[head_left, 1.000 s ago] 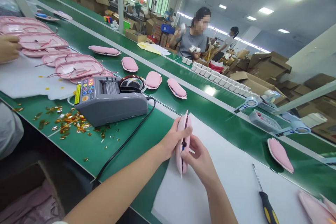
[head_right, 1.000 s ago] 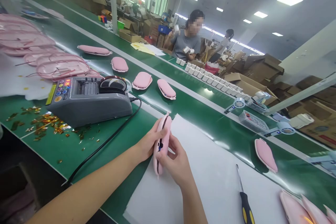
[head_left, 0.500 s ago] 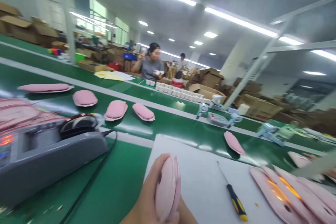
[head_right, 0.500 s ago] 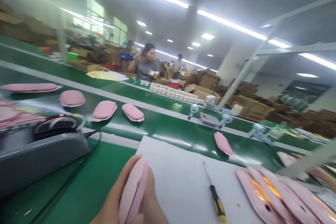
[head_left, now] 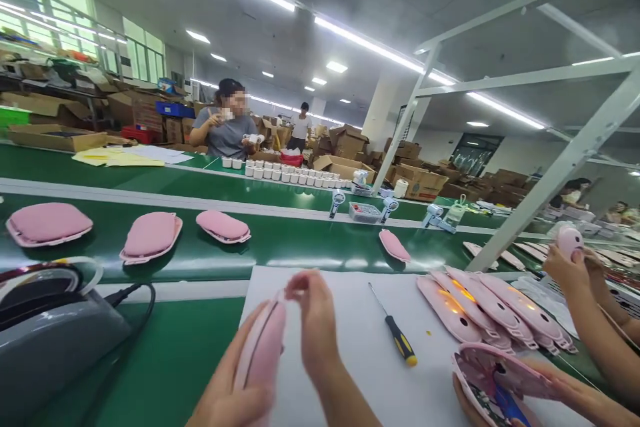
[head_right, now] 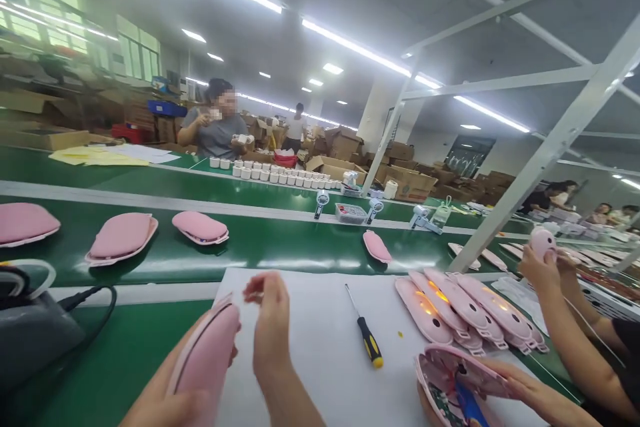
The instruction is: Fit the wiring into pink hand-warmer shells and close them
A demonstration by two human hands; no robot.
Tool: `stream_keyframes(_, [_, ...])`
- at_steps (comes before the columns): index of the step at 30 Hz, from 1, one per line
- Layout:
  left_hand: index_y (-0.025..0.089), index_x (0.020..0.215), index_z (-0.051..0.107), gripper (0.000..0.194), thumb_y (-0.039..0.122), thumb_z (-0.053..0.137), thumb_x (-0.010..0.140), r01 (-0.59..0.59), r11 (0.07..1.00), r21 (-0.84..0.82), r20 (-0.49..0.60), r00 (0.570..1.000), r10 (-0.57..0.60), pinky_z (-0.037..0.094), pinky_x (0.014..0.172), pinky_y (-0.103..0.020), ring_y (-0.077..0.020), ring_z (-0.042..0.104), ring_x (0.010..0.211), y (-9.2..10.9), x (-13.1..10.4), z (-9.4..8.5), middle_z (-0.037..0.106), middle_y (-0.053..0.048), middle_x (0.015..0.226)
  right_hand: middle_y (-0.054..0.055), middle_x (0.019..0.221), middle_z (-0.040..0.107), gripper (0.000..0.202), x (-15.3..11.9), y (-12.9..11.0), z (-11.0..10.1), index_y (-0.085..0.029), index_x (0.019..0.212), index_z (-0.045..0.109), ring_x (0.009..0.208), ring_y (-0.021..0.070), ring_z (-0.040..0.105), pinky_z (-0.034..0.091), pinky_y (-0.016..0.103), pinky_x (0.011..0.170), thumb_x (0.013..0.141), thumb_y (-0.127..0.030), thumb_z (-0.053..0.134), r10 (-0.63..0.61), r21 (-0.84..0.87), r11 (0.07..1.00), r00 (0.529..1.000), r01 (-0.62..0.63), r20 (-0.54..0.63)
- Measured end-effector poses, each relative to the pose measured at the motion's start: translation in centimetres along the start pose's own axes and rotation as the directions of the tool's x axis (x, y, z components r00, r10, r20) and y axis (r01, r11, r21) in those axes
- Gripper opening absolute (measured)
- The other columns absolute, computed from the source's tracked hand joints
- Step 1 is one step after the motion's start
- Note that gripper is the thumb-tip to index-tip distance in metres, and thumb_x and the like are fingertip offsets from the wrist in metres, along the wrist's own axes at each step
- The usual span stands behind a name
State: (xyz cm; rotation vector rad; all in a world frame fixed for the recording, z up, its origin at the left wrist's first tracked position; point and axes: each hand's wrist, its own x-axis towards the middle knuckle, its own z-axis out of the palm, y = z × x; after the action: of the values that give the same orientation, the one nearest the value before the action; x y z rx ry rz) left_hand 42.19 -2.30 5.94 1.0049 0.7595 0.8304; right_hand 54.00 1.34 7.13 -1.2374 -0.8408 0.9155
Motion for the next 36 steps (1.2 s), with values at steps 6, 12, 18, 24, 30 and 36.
stream_keyframes(6, [0.015,0.144,0.025,0.113,0.086,0.047,0.059,-0.055,0.988,-0.146,0.252,0.964,0.091,0.037,0.109,-0.028,-0.0222,0.036,0.129,-1.6,0.9,1.8,0.030,-0.014,0.141,0.003,0.043,0.044,0.065,-1.2,-1.6,-1.1,-0.007,0.040,0.042,0.045,-0.0018,0.037,0.032,0.013,0.049,0.063,-0.067,0.049,-0.009,-0.164,0.986,1.000,0.010,0.007])
stream_keyframes(12, [0.011,0.125,0.044,0.100,0.090,0.027,0.065,0.158,0.977,-0.140,0.198,0.972,-0.128,0.039,0.060,-0.017,-0.0061,0.048,0.066,-1.3,1.9,1.7,0.052,-0.007,0.078,0.001,0.048,0.046,0.056,-1.0,-0.3,-1.0,-0.008,0.049,0.047,0.048,-0.0020,0.040,0.035,0.012,0.051,0.071,-0.059,0.043,0.071,-0.223,0.972,0.997,-0.077,-0.038])
stream_keyframes(18, [0.010,0.102,0.049,0.088,0.086,0.016,0.073,0.414,0.888,-0.202,0.118,0.910,-0.397,0.033,0.053,-0.016,-0.0047,0.040,0.049,-1.6,2.1,2.8,0.040,0.000,0.054,0.003,0.049,0.046,0.061,-1.6,0.4,-1.4,-0.007,0.046,0.044,0.048,-0.0029,0.039,0.031,0.013,0.052,0.078,-0.057,0.030,-0.063,-0.491,0.867,0.996,0.089,0.070])
stream_keyframes(24, [0.011,0.109,0.051,0.093,0.085,0.009,0.072,0.404,0.915,0.017,0.080,0.911,-0.404,0.033,0.054,-0.016,-0.0027,0.038,0.052,-1.4,2.2,1.8,0.042,-0.001,0.063,0.002,0.046,0.043,0.060,-1.3,0.9,-0.8,-0.008,0.043,0.040,0.045,-0.0015,0.039,0.032,0.013,0.051,0.075,-0.058,0.035,-0.001,-0.371,0.929,1.000,-0.008,-0.023])
stream_keyframes(30, [0.028,0.129,0.049,0.067,0.067,0.050,0.075,0.102,0.818,0.567,0.021,0.990,-0.138,0.043,0.080,-0.008,-0.0080,0.050,0.111,0.1,2.2,-1.1,0.043,0.001,0.134,0.001,0.050,0.042,0.063,1.5,0.7,-2.0,-0.008,0.053,0.040,0.051,-0.0018,0.037,0.032,0.013,0.057,0.080,-0.061,0.018,0.008,-0.380,0.915,0.946,-0.139,-0.325])
stream_keyframes(36, [0.030,0.118,0.059,0.057,0.061,0.023,0.085,0.012,0.391,0.920,-0.078,0.985,0.154,0.043,0.079,-0.019,-0.0146,0.054,0.108,-1.9,3.7,-2.6,0.054,0.004,0.123,-0.003,0.097,0.061,0.030,0.0,1.4,-5.8,-0.025,0.087,0.067,0.094,0.0026,0.045,0.029,0.019,0.092,0.070,-0.047,0.056,-0.083,-0.618,0.783,0.997,0.068,0.005])
